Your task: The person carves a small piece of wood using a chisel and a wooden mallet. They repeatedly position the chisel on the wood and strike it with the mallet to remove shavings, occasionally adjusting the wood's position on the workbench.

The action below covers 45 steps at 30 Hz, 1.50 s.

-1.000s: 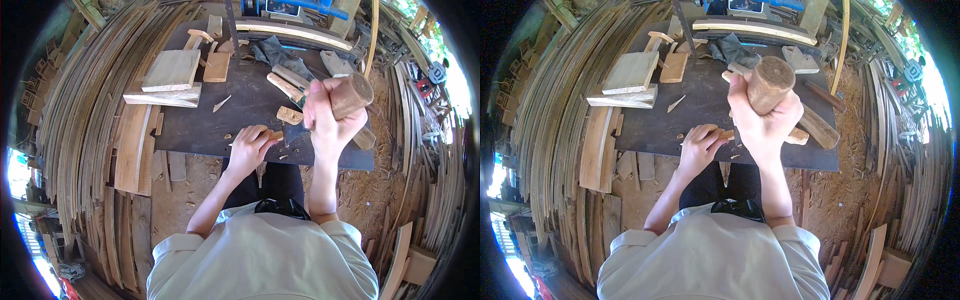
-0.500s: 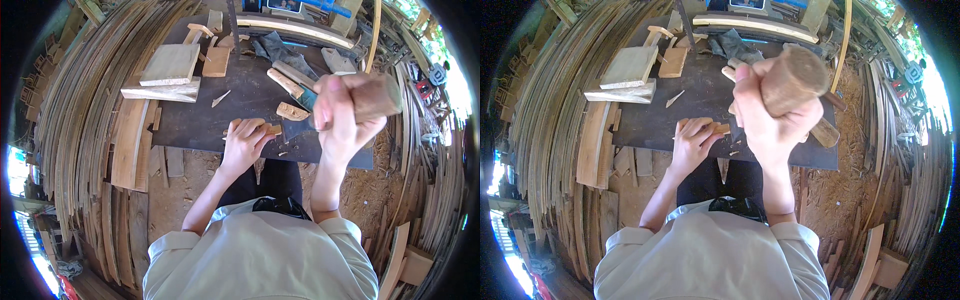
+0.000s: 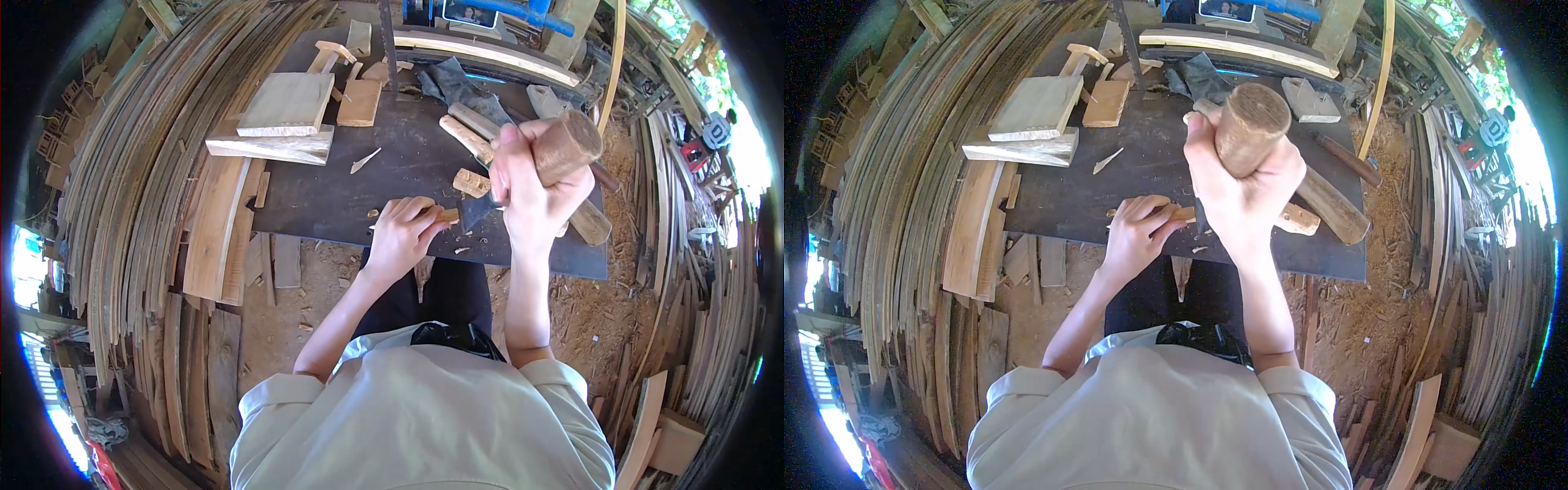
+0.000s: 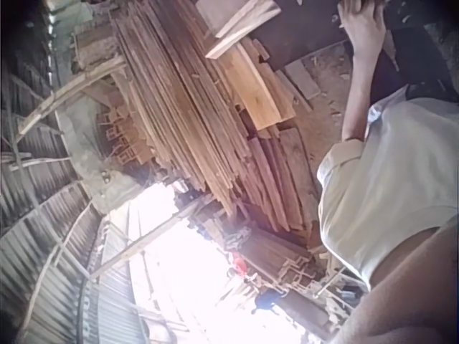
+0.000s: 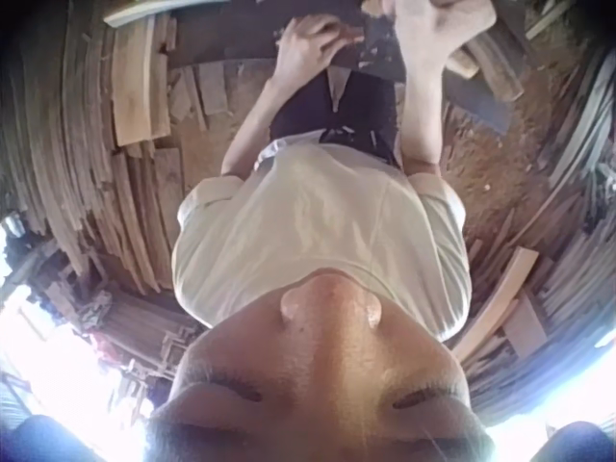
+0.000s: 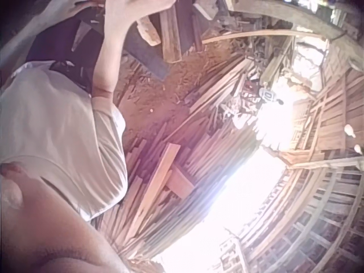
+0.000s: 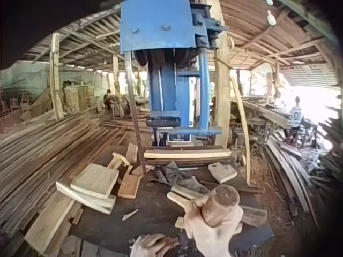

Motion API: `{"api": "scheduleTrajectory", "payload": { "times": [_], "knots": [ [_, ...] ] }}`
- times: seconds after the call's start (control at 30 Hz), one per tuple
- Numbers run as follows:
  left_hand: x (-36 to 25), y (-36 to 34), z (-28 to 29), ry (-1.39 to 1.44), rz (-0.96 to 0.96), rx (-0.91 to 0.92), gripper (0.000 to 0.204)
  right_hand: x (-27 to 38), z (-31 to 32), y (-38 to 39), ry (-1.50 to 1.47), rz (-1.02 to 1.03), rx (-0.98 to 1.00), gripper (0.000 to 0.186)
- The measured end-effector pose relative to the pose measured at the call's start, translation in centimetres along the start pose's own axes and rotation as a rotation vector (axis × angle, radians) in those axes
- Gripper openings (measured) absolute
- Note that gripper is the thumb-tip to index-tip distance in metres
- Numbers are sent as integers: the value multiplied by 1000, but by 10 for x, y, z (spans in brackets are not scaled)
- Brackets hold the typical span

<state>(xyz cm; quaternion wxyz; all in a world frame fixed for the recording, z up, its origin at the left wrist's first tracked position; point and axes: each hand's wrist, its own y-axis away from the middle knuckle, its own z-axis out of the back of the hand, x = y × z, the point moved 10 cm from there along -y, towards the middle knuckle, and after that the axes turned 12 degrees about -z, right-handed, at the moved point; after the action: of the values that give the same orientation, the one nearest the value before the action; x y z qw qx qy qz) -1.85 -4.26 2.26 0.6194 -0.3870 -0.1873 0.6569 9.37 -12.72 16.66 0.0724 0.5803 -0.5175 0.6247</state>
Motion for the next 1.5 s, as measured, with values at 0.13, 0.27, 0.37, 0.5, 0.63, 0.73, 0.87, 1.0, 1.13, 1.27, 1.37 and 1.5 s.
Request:
{"api": "scheduleTrajectory", "payload": {
  "times": [0.13,0.27,0.37,0.5,0.63,0.73,0.87,1.0,1.13,1.27,1.37,1.5],
  "knots": [
    [-6,-6,12,-24,-27,-43,19,1,4,3,-65,-36,-20,9],
    [0,0,-1,18,3,-4,20,-10,1,2,9,-68,-1,8],
    [-6,-7,12,-6,-20,-27,20,26,1,6,-12,184,3,3],
    [3,0,-2,-1,-33,-8,19,-6,1,5,-11,17,3,6],
    [-1,-8,8,-2,-37,-23,18,11,4,4,-2,72,-17,9],
    [4,-1,-1,-6,-28,-14,18,4,5,7,-92,-18,-23,10],
    [2,-5,-4,-12,-42,0,17,1,4,5,-9,46,6,8],
    [-3,-5,7,-23,-26,-40,19,13,5,8,-11,75,4,8],
    [3,-1,-5,-10,-41,-24,19,-8,1,4,70,45,35,8],
    [-5,-11,15,-33,-35,-52,20,22,5,6,-59,123,-34,5],
    [1,1,-5,-10,-11,-12,20,-10,1,4,41,-40,-16,3],
    [1,-5,-1,-15,-25,-7,21,4,6,7,12,29,-28,8]
  ]
}}
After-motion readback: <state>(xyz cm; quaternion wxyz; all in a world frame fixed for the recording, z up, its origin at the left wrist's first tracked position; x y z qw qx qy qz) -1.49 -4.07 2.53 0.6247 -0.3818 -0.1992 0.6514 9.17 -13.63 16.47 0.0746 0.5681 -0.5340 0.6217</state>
